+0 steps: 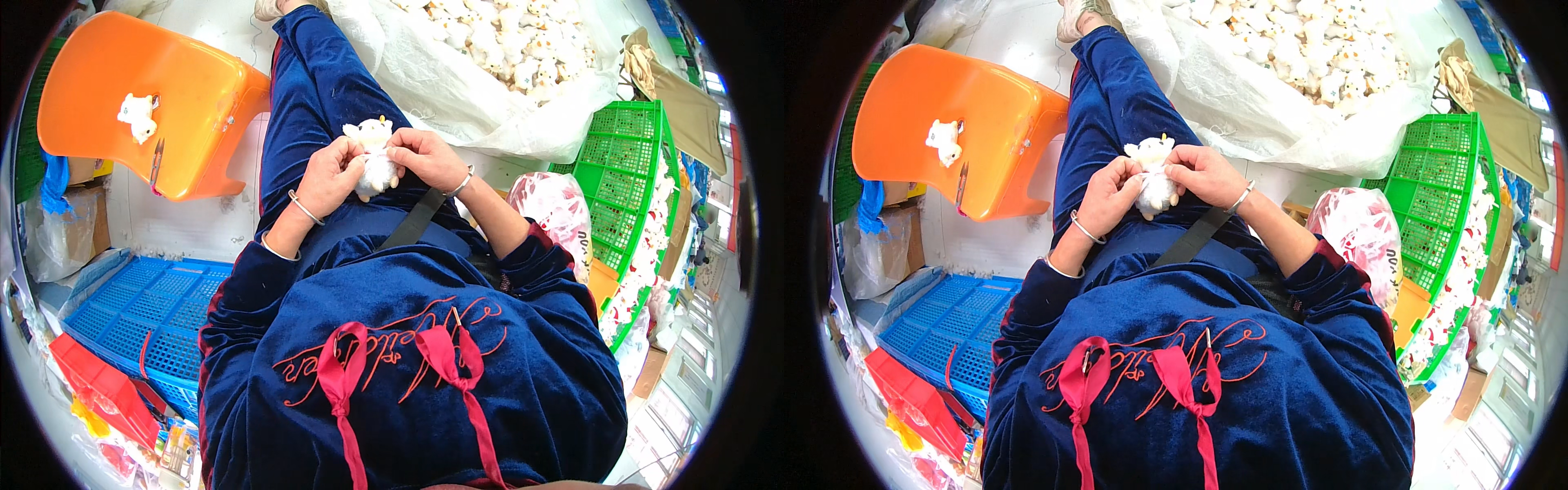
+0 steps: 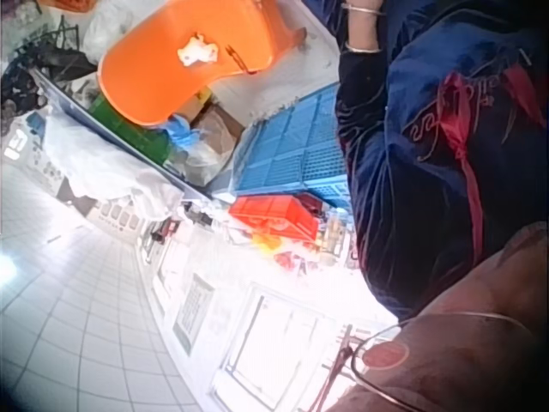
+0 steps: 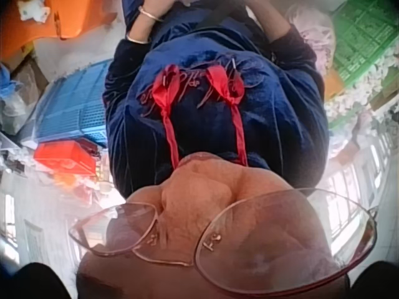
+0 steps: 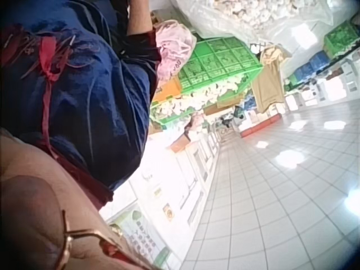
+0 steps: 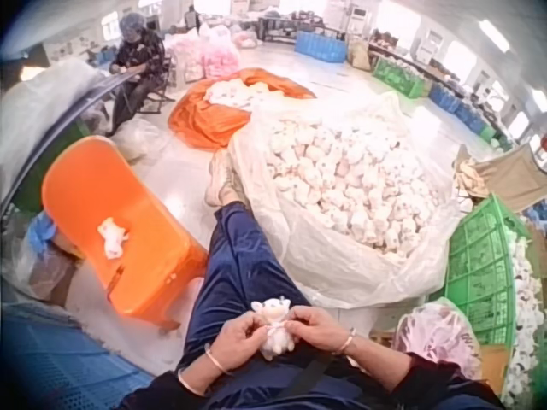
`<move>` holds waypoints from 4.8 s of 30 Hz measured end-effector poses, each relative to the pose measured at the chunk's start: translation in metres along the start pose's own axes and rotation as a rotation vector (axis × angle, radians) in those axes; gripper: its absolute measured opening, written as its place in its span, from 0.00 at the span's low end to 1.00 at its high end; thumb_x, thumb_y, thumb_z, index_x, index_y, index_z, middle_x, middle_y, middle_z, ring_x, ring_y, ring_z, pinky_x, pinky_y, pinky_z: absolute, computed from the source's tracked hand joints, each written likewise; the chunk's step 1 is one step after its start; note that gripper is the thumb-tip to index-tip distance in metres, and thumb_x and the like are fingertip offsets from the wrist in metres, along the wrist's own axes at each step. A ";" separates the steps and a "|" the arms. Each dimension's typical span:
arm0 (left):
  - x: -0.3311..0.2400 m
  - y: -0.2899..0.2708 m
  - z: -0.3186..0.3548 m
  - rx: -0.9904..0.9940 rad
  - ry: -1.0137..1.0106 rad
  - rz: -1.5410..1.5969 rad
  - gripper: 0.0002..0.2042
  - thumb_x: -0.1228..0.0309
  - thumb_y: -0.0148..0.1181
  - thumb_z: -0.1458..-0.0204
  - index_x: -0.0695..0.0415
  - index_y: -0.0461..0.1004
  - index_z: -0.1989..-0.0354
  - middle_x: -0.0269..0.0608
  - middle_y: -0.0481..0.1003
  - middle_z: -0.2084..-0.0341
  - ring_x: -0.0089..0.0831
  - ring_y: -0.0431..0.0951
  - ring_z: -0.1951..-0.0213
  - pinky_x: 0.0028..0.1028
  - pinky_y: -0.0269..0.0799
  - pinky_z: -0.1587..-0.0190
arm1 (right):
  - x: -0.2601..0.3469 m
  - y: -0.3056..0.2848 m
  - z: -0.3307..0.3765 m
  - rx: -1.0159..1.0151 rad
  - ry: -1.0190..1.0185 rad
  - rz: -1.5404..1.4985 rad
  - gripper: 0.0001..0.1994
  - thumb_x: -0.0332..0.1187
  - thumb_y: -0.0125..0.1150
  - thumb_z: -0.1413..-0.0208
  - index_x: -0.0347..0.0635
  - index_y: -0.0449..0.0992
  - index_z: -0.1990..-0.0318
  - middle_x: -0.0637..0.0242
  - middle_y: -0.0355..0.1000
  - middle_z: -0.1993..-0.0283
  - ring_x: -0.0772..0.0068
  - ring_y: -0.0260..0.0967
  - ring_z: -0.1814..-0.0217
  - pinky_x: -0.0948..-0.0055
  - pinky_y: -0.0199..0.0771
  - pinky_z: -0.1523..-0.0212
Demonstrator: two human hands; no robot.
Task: The person ties ribbons around the necks of small white stuffed toys. They pick up each toy, wrap a ribbon, and place the finished items on an orange chair. The workspace contains many similar toys in a large sack and green crates.
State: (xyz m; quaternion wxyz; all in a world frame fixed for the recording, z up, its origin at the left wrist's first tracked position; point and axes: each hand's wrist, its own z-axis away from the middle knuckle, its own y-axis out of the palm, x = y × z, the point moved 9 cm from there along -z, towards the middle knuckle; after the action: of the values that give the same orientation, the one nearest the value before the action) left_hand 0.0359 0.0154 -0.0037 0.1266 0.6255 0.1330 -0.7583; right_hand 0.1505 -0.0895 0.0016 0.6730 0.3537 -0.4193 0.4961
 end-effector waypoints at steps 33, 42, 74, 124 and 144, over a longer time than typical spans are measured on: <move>0.006 -0.002 -0.013 -0.067 -0.023 0.022 0.10 0.67 0.57 0.35 0.60 0.75 0.66 0.25 0.73 0.73 0.13 0.68 0.69 0.19 0.66 0.66 | 0.046 -0.001 0.025 -0.345 -0.290 0.551 0.04 0.27 0.64 0.43 0.37 0.78 0.62 0.55 0.76 0.66 0.57 0.77 0.65 0.66 0.76 0.62; 0.002 0.000 -0.010 -0.071 -0.041 0.101 0.10 0.67 0.55 0.34 0.59 0.75 0.66 0.25 0.72 0.72 0.14 0.68 0.69 0.20 0.67 0.65 | 0.043 -0.002 0.024 -0.336 -0.307 0.583 0.05 0.30 0.64 0.42 0.37 0.78 0.63 0.55 0.76 0.67 0.58 0.76 0.66 0.67 0.75 0.64; 0.017 0.006 -0.015 0.002 -0.118 0.220 0.13 0.61 0.55 0.33 0.56 0.75 0.67 0.22 0.71 0.76 0.11 0.65 0.74 0.17 0.62 0.72 | -0.017 0.004 0.012 -0.150 0.208 -0.250 0.08 0.34 0.57 0.39 0.41 0.78 0.68 0.71 0.73 0.69 0.82 0.68 0.69 0.81 0.72 0.64; -0.011 0.013 -0.008 0.032 -0.170 -0.159 0.10 0.68 0.69 0.44 0.62 0.77 0.68 0.27 0.74 0.77 0.14 0.70 0.74 0.18 0.70 0.70 | 0.053 0.000 0.010 -0.288 0.175 0.552 0.11 0.33 0.54 0.36 0.33 0.75 0.66 0.47 0.77 0.73 0.53 0.79 0.74 0.58 0.78 0.68; -0.001 -0.011 -0.028 0.212 -0.249 -0.239 0.09 0.71 0.66 0.46 0.64 0.81 0.63 0.34 0.79 0.74 0.17 0.74 0.75 0.20 0.71 0.72 | 0.014 -0.008 -0.012 -0.318 0.028 0.392 0.14 0.38 0.61 0.38 0.34 0.79 0.65 0.56 0.79 0.73 0.67 0.77 0.74 0.67 0.76 0.69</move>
State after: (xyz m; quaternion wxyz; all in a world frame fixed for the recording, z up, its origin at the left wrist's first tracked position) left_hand 0.0580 0.0362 -0.0076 -0.0153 0.5163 0.1090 -0.8493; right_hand 0.1631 -0.0762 0.0089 0.6168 0.1485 -0.5435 0.5497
